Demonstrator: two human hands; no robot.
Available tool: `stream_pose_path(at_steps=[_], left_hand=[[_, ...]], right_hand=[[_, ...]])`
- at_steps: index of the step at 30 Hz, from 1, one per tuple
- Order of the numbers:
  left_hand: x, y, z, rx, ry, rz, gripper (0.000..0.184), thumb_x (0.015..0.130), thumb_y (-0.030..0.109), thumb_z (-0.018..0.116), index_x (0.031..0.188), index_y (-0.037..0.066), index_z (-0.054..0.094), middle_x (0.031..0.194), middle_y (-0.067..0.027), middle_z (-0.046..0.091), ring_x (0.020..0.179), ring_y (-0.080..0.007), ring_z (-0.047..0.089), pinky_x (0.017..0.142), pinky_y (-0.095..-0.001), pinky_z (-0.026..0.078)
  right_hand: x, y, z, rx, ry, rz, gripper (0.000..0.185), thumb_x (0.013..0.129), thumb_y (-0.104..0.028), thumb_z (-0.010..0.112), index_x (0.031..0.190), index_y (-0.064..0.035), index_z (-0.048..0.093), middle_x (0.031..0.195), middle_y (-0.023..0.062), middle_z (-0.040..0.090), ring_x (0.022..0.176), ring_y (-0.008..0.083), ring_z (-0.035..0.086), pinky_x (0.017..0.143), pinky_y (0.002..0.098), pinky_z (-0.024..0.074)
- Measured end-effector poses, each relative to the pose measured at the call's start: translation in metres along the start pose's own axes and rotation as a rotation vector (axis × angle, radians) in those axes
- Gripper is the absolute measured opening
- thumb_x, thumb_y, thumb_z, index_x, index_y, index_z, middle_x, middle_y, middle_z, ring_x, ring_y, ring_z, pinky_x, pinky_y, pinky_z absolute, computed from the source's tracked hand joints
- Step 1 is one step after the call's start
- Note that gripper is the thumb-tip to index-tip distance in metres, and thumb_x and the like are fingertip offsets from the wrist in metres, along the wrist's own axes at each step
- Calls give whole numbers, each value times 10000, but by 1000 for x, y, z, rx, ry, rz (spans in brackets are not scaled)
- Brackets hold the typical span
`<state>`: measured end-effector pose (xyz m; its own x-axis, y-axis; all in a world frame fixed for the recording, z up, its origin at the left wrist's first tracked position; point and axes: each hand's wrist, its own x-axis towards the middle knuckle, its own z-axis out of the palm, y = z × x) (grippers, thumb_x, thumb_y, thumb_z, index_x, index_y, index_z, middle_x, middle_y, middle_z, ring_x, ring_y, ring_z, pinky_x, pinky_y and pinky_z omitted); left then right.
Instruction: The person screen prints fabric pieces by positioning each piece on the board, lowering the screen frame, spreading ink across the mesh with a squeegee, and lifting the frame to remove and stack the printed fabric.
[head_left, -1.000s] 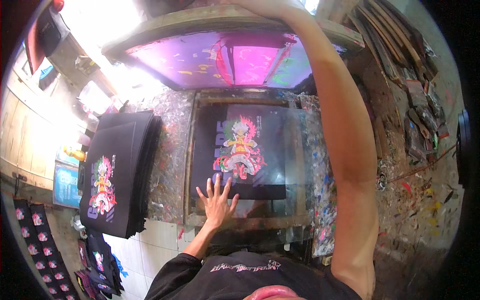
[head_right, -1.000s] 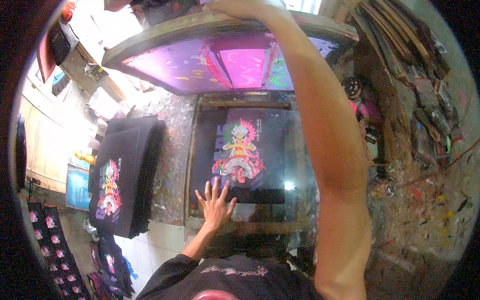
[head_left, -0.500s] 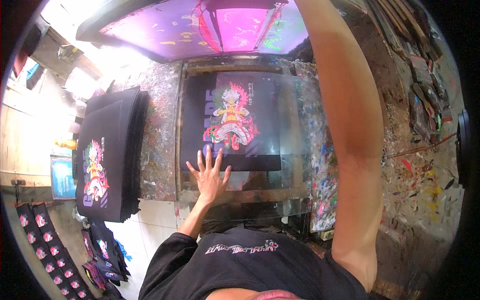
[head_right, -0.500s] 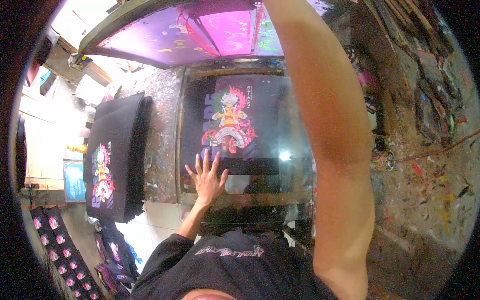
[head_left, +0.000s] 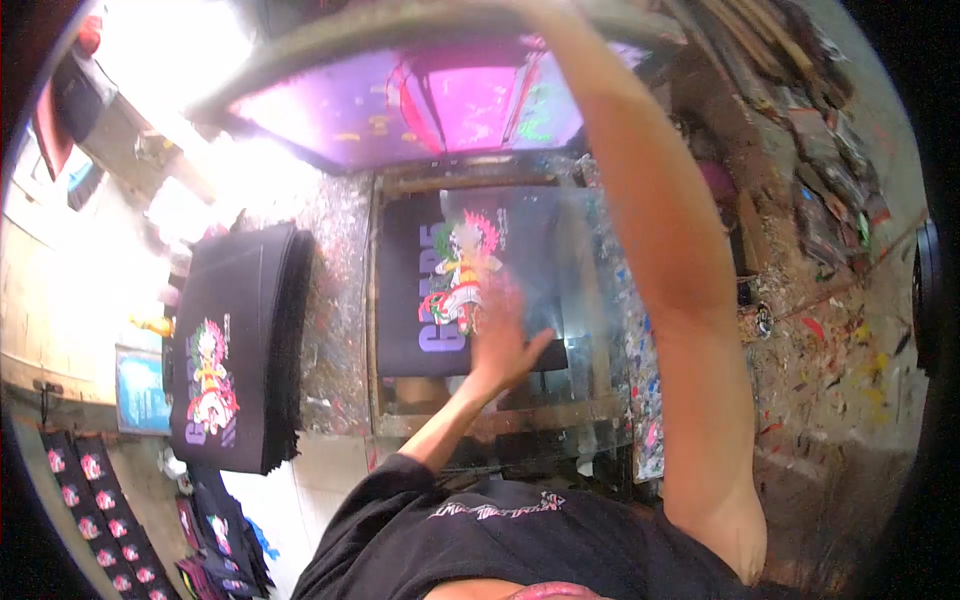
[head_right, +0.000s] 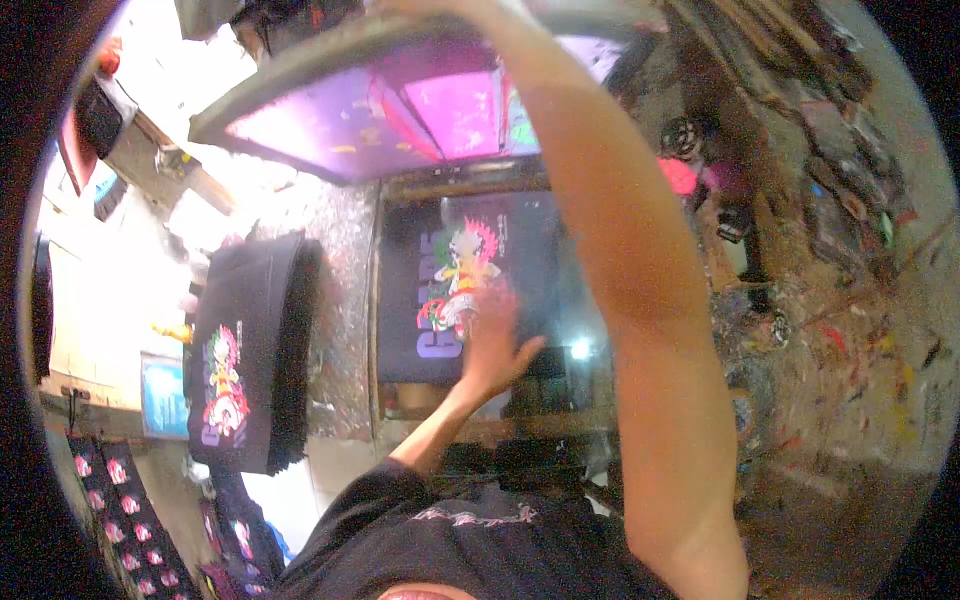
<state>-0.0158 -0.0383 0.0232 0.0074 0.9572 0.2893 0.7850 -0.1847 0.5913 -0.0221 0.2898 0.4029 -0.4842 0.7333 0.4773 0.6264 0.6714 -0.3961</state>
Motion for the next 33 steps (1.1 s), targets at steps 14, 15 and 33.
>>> stream_pose_path(at_steps=[14, 15, 33], left_hand=[[8, -61, -273, 628, 323, -18, 589, 856, 290, 788, 1372, 82, 594, 1401, -165, 588, 1362, -375, 506, 1184, -634, 268], [-17, -62, -263, 666, 149, -32, 530, 836, 262, 800, 1297, 79, 614, 1287, -140, 629, 1259, -350, 562, 1127, -601, 328], [-147, -132, -125, 309, 113, -3, 598, 696, 347, 906, 1147, 57, 640, 1111, -122, 606, 1137, -343, 558, 1068, -481, 398]], right_hand=[[-302, -77, 64, -333, 208, -217, 604, 909, -628, 595, 975, -48, 748, 854, 146, 733, 857, 287, 718, 1060, 584, 412], [-332, -76, 75, -333, 169, -258, 587, 925, -613, 592, 988, -51, 748, 881, 147, 736, 893, 298, 719, 1118, 626, 328], [-342, 54, 263, -442, -28, -190, 308, 993, -436, 620, 1119, -159, 667, 974, 81, 760, 989, 249, 748, 1086, 673, 383]])
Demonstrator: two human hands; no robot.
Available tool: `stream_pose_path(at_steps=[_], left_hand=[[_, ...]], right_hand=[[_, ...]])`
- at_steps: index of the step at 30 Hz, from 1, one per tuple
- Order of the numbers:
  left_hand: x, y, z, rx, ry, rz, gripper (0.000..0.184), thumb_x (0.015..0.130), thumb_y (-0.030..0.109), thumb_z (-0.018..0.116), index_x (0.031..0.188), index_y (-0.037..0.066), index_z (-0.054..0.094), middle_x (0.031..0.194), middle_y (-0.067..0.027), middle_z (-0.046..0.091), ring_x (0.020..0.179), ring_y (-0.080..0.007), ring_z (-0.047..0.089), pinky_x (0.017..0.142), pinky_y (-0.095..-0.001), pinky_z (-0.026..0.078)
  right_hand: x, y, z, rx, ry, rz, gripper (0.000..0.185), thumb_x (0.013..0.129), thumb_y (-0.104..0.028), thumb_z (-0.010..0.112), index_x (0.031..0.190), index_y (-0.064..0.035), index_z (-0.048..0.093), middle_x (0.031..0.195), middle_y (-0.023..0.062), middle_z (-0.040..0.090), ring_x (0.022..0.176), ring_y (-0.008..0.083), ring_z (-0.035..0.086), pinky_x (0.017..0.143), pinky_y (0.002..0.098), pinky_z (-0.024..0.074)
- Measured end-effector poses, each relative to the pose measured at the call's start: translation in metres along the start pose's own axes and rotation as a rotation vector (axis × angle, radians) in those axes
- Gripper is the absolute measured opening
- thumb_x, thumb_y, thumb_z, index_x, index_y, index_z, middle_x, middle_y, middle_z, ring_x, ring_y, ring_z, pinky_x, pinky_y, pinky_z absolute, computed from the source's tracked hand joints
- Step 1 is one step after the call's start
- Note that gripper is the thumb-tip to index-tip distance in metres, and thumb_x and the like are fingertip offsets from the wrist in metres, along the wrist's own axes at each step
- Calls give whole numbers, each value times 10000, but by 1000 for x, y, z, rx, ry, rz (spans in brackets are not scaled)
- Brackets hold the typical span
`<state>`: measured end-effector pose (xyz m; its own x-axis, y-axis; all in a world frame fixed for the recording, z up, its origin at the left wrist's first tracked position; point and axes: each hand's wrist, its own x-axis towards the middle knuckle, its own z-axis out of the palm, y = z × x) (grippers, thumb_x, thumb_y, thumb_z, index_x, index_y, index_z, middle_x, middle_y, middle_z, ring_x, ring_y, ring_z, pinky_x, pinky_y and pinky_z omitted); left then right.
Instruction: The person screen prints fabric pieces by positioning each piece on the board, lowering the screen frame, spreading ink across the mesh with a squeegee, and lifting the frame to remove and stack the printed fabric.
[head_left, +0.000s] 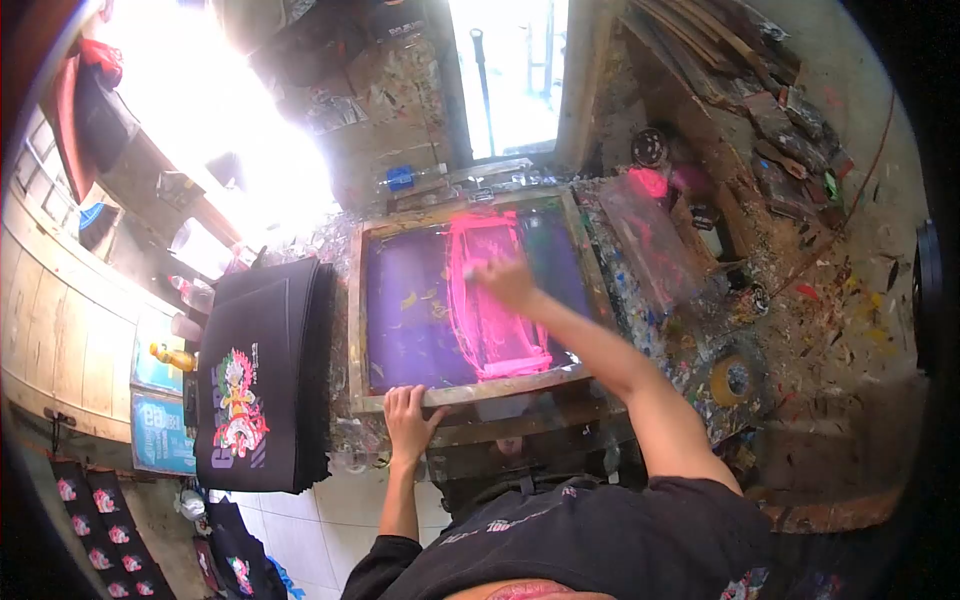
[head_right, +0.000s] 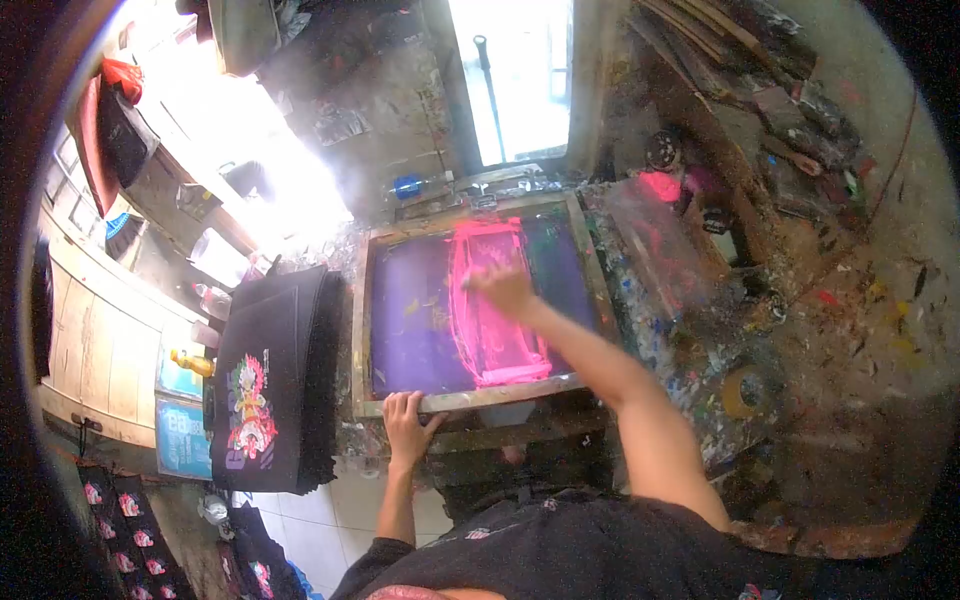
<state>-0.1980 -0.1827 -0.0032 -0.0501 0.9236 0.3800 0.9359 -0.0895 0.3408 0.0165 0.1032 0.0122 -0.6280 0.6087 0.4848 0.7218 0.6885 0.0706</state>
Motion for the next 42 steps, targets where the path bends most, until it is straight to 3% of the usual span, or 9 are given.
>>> stream_pose_path(at_steps=[2, 6, 11, 18, 28, 33, 35, 38, 42], left_hand=[[-10, -3, 11, 60, 85, 40, 678, 739, 404, 878, 1270, 80, 609, 1211, -114, 595, 1240, -324, 536, 1154, -512, 344], [-12, -4, 9, 46, 65, -26, 691, 754, 443, 859, 1289, 88, 606, 1217, -105, 599, 1255, -312, 534, 1155, -508, 336], [-11, -12, 15, 64, 20, -3, 695, 748, 472, 849, 1291, 106, 618, 1225, -88, 601, 1267, -295, 533, 1159, -502, 320], [-11, -10, 14, 65, -13, -37, 709, 709, 404, 885, 1299, 113, 621, 1254, -85, 596, 1289, -295, 526, 1166, -504, 315], [-7, -12, 19, 33, -7, -8, 681, 752, 467, 837, 1287, 99, 635, 1235, -95, 617, 1259, -302, 552, 1153, -525, 321], [-4, -7, 6, -36, 7, -21, 591, 741, 401, 878, 1204, 102, 663, 1122, -65, 630, 1170, -289, 573, 1103, -499, 353], [3, 4, -7, -15, 28, 8, 547, 716, 355, 902, 1143, 94, 680, 1069, -56, 639, 1095, -288, 580, 1060, -484, 369], [22, -2, -26, 39, -48, 56, 526, 713, 369, 898, 1105, 80, 699, 1037, -61, 649, 1048, -287, 580, 1007, -460, 395], [62, 2, -81, -3, -139, 49, 518, 728, 431, 867, 1059, 62, 716, 993, -93, 651, 1007, -291, 590, 965, -456, 417]], right_hand=[[41, 43, 19, -147, 104, -68, 146, 913, -249, 650, 1041, -180, 664, 919, 68, 719, 875, 262, 737, 978, 571, 472], [50, 54, 58, -106, 34, -45, 191, 898, -240, 656, 1073, -163, 658, 967, 78, 720, 952, 257, 734, 884, 506, 526], [79, 58, -5, 287, -427, -123, 373, 877, -361, 718, 1137, -105, 644, 949, 128, 721, 892, 371, 725, 763, 525, 554], [141, 87, 15, 148, -310, 74, 507, 916, -499, 692, 1116, -40, 610, 888, 174, 753, 862, 391, 744, 766, 519, 570], [-25, -5, -61, 278, -442, 121, 444, 926, -515, 675, 926, -76, 610, 769, 131, 716, 685, 364, 728, 616, 537, 554], [-99, -61, -98, 272, -345, 106, 373, 886, -439, 743, 921, -93, 611, 747, 80, 699, 720, 311, 719, 761, 496, 546], [-98, -65, -115, 262, -408, 162, 399, 878, -464, 749, 980, -95, 639, 846, 87, 714, 841, 283, 728, 969, 537, 493], [-98, -72, -141, 69, -385, 140, 632, 906, -648, 652, 1200, -89, 652, 1026, 93, 739, 1101, 254, 698, 1190, 731, 170], [-93, -91, -173, 56, 115, 297, 542, 842, -623, 731, 990, -102, 715, 960, 53, 689, 927, 209, 667, 1125, 637, 297]])
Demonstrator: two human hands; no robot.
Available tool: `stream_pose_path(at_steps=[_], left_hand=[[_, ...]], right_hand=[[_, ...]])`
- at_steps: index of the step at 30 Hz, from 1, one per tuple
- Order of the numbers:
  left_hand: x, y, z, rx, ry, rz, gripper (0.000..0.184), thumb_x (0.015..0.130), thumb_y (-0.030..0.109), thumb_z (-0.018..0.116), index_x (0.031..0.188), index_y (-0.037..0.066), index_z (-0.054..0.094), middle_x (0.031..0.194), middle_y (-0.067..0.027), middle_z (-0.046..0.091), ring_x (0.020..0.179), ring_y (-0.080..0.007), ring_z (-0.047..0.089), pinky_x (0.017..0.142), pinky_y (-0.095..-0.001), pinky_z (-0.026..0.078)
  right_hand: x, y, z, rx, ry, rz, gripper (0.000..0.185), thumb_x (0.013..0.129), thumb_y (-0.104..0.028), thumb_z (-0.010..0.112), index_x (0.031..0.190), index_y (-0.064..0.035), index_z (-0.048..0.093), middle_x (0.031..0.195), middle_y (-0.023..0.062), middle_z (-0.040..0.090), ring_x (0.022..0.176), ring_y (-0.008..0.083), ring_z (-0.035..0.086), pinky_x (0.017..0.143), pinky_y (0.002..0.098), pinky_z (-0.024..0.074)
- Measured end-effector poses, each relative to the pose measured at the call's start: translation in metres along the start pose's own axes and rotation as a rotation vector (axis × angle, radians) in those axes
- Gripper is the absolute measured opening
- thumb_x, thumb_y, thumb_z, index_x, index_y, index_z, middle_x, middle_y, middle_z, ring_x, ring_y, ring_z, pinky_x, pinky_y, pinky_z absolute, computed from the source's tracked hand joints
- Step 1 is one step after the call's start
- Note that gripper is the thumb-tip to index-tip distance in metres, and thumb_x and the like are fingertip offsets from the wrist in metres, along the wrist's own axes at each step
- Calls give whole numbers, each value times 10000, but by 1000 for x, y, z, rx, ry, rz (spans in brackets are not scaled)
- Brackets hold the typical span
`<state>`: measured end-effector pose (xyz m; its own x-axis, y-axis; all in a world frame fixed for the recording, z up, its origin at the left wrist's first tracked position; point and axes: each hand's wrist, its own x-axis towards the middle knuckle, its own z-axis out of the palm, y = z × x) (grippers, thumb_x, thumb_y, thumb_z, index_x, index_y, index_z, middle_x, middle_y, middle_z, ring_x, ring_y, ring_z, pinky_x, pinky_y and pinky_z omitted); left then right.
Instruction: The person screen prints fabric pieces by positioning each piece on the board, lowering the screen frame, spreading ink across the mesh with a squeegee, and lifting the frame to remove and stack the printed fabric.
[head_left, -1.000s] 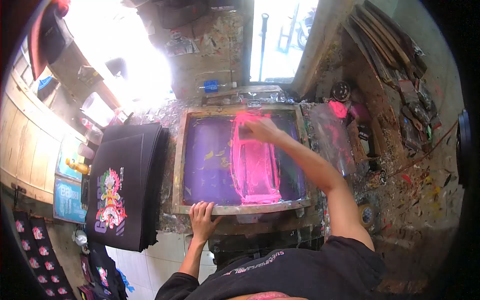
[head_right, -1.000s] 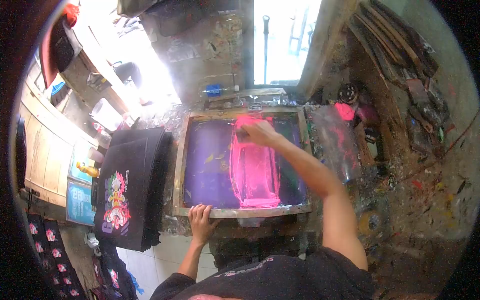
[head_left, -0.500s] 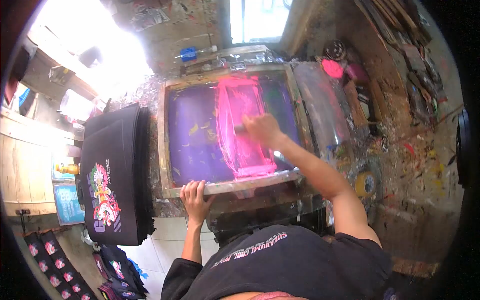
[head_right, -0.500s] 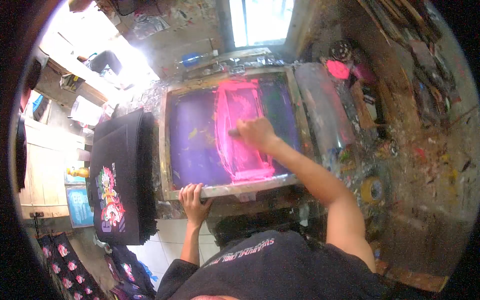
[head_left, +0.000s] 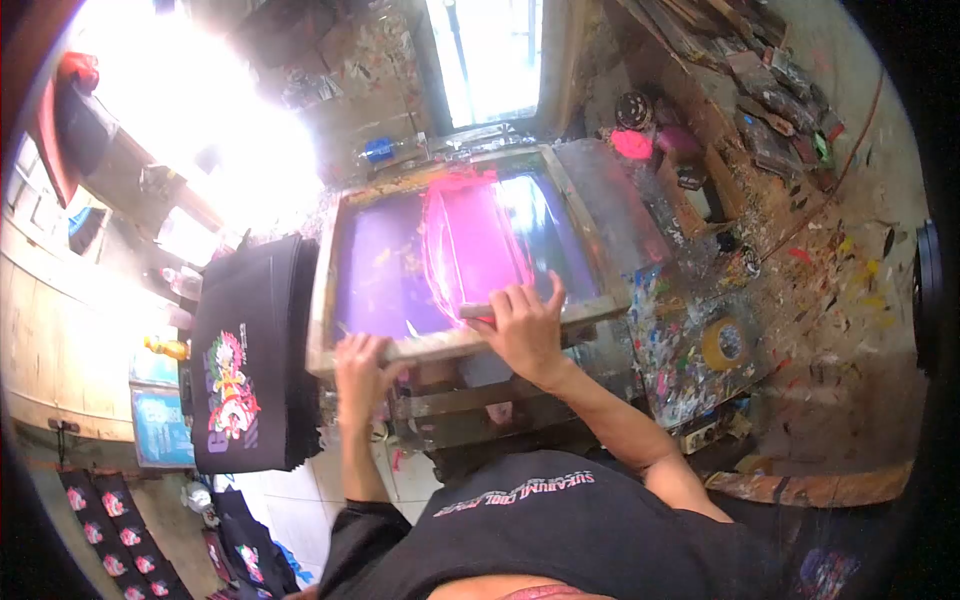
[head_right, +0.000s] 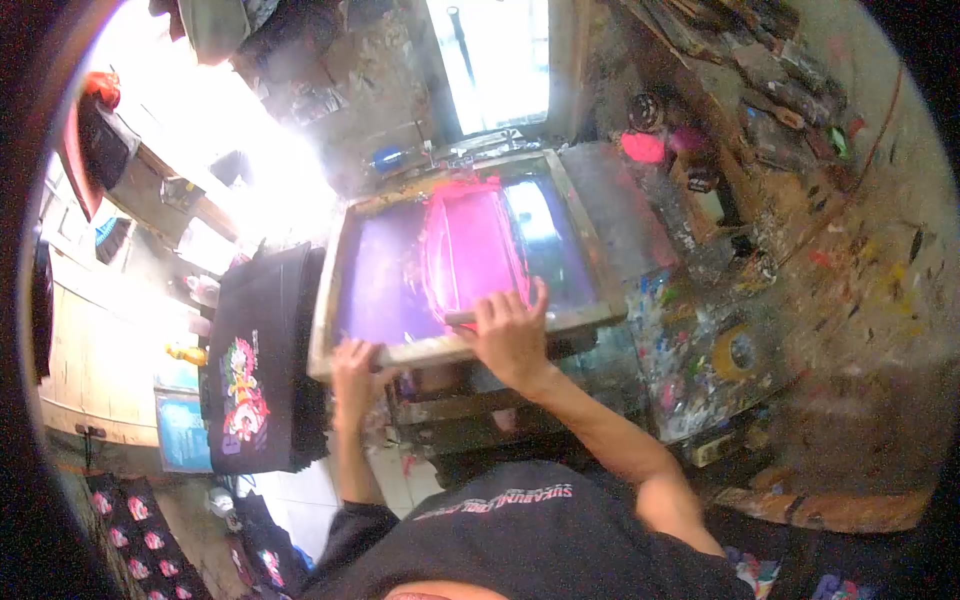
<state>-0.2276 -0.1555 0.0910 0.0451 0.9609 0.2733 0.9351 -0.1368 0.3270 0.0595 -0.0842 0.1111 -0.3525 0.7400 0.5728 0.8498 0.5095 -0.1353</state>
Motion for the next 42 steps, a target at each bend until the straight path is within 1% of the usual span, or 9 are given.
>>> stream_pose_path(at_steps=[5, 8, 12, 14, 16, 20, 28, 37, 42], left_hand=[[79, 30, -101, 219, 190, 84, 525, 771, 424, 842, 1105, 45, 695, 1065, -127, 656, 1079, -326, 601, 986, -473, 439], [105, 48, -80, 265, 825, 156, 564, 852, 379, 807, 1305, 85, 642, 1318, -181, 608, 1295, -388, 526, 1118, -536, 377], [52, 61, 48, 157, -250, 283, 765, 905, 340, 753, 1554, 91, 434, 1599, -240, 379, 1485, -405, 384, 1227, -641, 246], [5, 18, 144, 291, -285, 359, 708, 892, 171, 675, 1554, 94, 436, 1587, -232, 406, 1496, -374, 382, 1231, -673, 200], [-10, 14, 156, -2, -138, 278, 490, 850, 81, 634, 1338, 71, 584, 1480, -182, 520, 1444, -346, 445, 1231, -638, 228], [-26, 35, 114, 274, 115, -74, 261, 878, 76, 622, 1138, 67, 645, 1308, -116, 643, 1270, -300, 592, 1097, -558, 409], [-85, -13, 71, -743, 435, -911, 504, 964, 229, 630, 1432, 126, 473, 1337, -241, 634, 1261, -378, 614, 1085, -473, 467], [34, -66, -3, -562, 579, -227, 756, 765, -134, 408, 1471, 87, 560, 1420, -245, 609, 1314, -355, 596, 1149, -411, 445], [-20, -156, -143, -732, 753, -351, 827, 606, -76, 405, 1403, 1, 609, 1483, -166, 585, 1404, -265, 518, 1232, -341, 333]], right_hand=[[119, 11, -43, 76, 185, -192, 544, 878, -622, 685, 900, -79, 678, 870, 108, 676, 862, 256, 655, 987, 517, 419], [202, 15, -71, 27, 52, -123, 682, 900, -717, 582, 939, -47, 706, 925, 157, 716, 892, 297, 704, 868, 492, 514], [287, 26, -94, -7, -90, -109, 709, 897, -732, 571, 950, -53, 767, 925, 193, 762, 877, 351, 753, 760, 490, 582], [315, 35, -89, -8, -54, -134, 702, 902, -725, 571, 956, -57, 779, 924, 198, 768, 869, 355, 759, 751, 492, 587], [341, 36, -105, 60, -158, -83, 729, 893, -657, 595, 1057, 34, 756, 1075, 313, 723, 1019, 435, 723, 898, 511, 566], [396, 73, -67, 89, -15, -234, 872, 887, -811, 504, 943, 19, 767, 816, 241, 726, 766, 393, 723, 749, 511, 554], [439, 74, -69, 0, -131, -135, 954, 897, -848, 430, 896, 48, 758, 896, 316, 704, 852, 438, 702, 831, 507, 507], [436, 80, -70, 75, -130, -106, 821, 905, -762, 560, 672, 25, 581, 643, 159, 541, 664, 253, 503, 719, 455, 437], [433, 73, -77, 30, -140, -69, 808, 915, -760, 550, 735, 26, 615, 700, 151, 584, 703, 266, 543, 752, 455, 452]])
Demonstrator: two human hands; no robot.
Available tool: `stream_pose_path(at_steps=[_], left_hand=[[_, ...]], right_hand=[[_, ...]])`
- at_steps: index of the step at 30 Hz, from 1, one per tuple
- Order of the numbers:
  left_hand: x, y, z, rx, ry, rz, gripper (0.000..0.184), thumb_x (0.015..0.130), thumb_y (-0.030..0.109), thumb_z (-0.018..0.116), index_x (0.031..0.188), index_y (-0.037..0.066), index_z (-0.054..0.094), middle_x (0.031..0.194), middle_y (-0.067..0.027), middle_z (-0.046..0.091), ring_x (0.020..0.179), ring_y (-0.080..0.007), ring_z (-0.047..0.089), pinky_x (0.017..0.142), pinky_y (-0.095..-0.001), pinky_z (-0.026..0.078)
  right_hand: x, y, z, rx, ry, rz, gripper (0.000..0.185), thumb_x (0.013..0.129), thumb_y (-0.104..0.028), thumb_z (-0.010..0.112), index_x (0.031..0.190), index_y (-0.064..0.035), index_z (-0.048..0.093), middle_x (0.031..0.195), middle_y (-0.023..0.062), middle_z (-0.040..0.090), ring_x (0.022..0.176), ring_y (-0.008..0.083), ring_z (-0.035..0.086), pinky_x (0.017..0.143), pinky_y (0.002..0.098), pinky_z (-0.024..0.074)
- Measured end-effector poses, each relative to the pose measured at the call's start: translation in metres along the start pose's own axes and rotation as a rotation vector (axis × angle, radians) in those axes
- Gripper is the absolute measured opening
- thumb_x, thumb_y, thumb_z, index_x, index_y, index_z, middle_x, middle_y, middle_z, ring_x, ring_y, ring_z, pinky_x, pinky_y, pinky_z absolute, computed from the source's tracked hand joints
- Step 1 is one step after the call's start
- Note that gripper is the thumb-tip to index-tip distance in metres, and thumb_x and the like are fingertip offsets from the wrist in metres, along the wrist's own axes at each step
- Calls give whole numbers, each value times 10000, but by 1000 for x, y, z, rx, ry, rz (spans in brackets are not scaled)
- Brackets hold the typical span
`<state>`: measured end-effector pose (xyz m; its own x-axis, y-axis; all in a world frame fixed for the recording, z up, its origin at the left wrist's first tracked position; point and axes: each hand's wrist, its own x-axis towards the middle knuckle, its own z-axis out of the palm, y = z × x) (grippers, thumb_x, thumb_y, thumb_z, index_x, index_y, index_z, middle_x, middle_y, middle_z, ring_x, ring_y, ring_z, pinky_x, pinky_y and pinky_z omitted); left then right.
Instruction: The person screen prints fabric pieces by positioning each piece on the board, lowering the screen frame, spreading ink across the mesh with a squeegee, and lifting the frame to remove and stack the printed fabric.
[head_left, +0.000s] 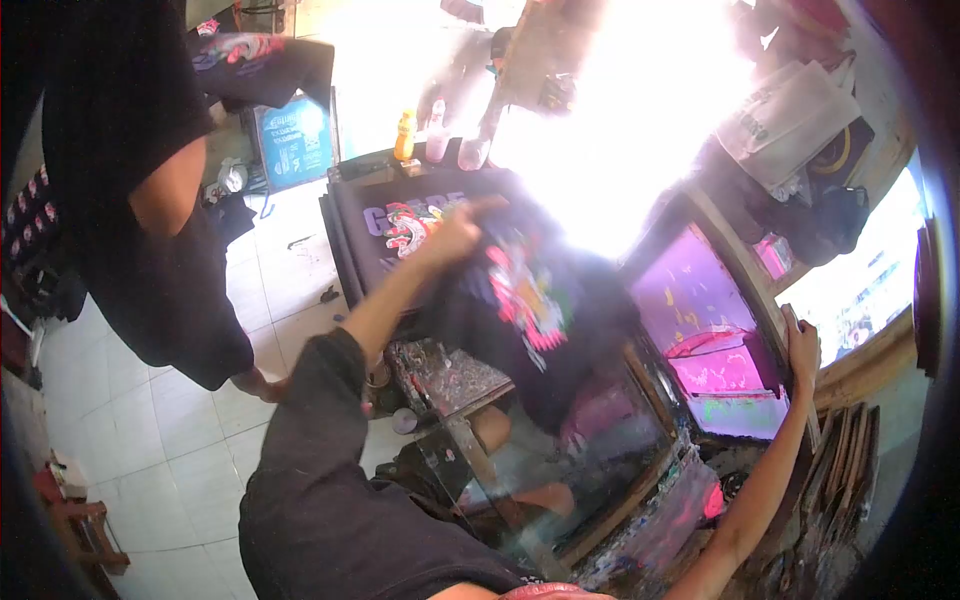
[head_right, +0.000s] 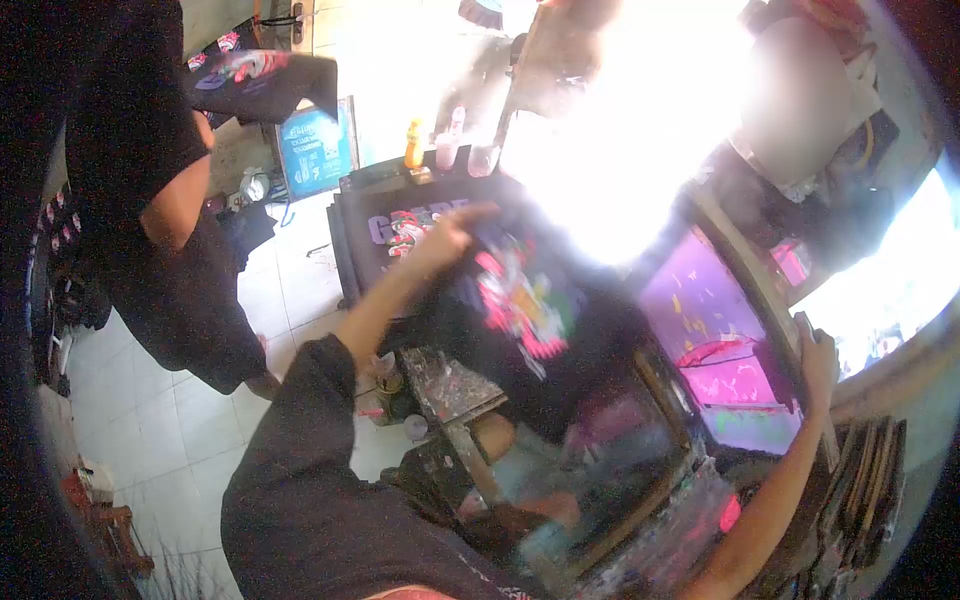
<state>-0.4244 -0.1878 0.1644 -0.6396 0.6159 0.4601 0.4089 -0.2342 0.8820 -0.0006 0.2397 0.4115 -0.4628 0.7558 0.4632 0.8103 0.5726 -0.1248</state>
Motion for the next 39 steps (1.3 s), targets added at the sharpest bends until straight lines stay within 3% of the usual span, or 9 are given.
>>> stream_pose_path(at_steps=[4, 9, 13, 15, 17, 19, 25, 28, 39], left_hand=[[-33, -21, -163, 425, 359, 242, 738, 720, -37, 473, 1448, 30, 580, 1494, -149, 578, 1430, -256, 493, 1235, -345, 319], [-97, -63, -225, 75, 647, -153, 697, 777, -55, 471, 1457, 53, 578, 1506, -133, 568, 1412, -236, 502, 1194, -332, 336], [-103, -82, -179, 1773, 1014, -41, 596, 879, 27, 555, 1473, 63, 514, 1381, -219, 594, 1292, -372, 572, 1072, -412, 457], [-90, -38, -115, 952, 661, 134, 461, 900, 74, 615, 1359, 67, 574, 1234, -227, 623, 1150, -387, 620, 983, -454, 497], [-80, -48, -40, 918, 120, 146, 239, 949, 132, 636, 1177, 60, 631, 1131, -190, 634, 1059, -389, 636, 920, -475, 527], [-67, -60, 19, 1145, -131, 127, 406, 909, 313, 766, 1215, 85, 629, 1067, -135, 673, 1056, -343, 668, 896, -455, 555], [-31, -84, 13, 869, -279, -293, 411, 787, 355, 869, 1009, 51, 704, 1048, -153, 700, 1043, -336, 684, 901, -465, 549], [-47, -92, 15, 1145, -313, 24, 412, 814, 353, 849, 1004, 30, 676, 1035, -151, 686, 1045, -353, 685, 927, -452, 554], [-37, -116, 42, 1465, -96, 139, 265, 909, 216, 722, 1044, 43, 573, 880, -133, 718, 831, -306, 757, 687, -392, 635]], right_hand=[[0, 5, 7, 24, 27, 0, 842, 925, -764, 531, 855, 60, 689, 783, 200, 661, 778, 312, 616, 832, 473, 477], [5, 4, 5, -45, -95, 33, 863, 922, -750, 539, 960, 92, 722, 844, 245, 690, 835, 329, 653, 876, 466, 483], [1, 0, 3, 23, 23, 6, 862, 913, -754, 547, 841, 95, 682, 763, 219, 633, 752, 289, 572, 823, 456, 469], [2, 4, 4, -22, -4, -9, 860, 919, -751, 543, 836, 95, 672, 781, 222, 633, 778, 286, 588, 832, 449, 468], [0, -3, -3, -48, -36, 10, 854, 924, -750, 535, 850, 89, 676, 805, 232, 645, 808, 302, 615, 843, 456, 473], [-5, -10, -3, -69, -66, 28, 849, 928, -749, 528, 863, 84, 680, 828, 243, 657, 838, 318, 642, 854, 463, 478], [-9, 1, 2, 0, 61, -41, 841, 899, -768, 547, 769, 56, 660, 698, 216, 614, 699, 329, 593, 779, 477, 471], [1, -5, 8, 32, 29, -71, 829, 904, -754, 549, 765, 56, 657, 710, 230, 616, 691, 325, 571, 769, 485, 459], [-11, -10, -4, 3, 0, -19, 795, 921, -747, 521, 892, 20, 732, 902, 260, 713, 867, 397, 690, 846, 498, 496]])
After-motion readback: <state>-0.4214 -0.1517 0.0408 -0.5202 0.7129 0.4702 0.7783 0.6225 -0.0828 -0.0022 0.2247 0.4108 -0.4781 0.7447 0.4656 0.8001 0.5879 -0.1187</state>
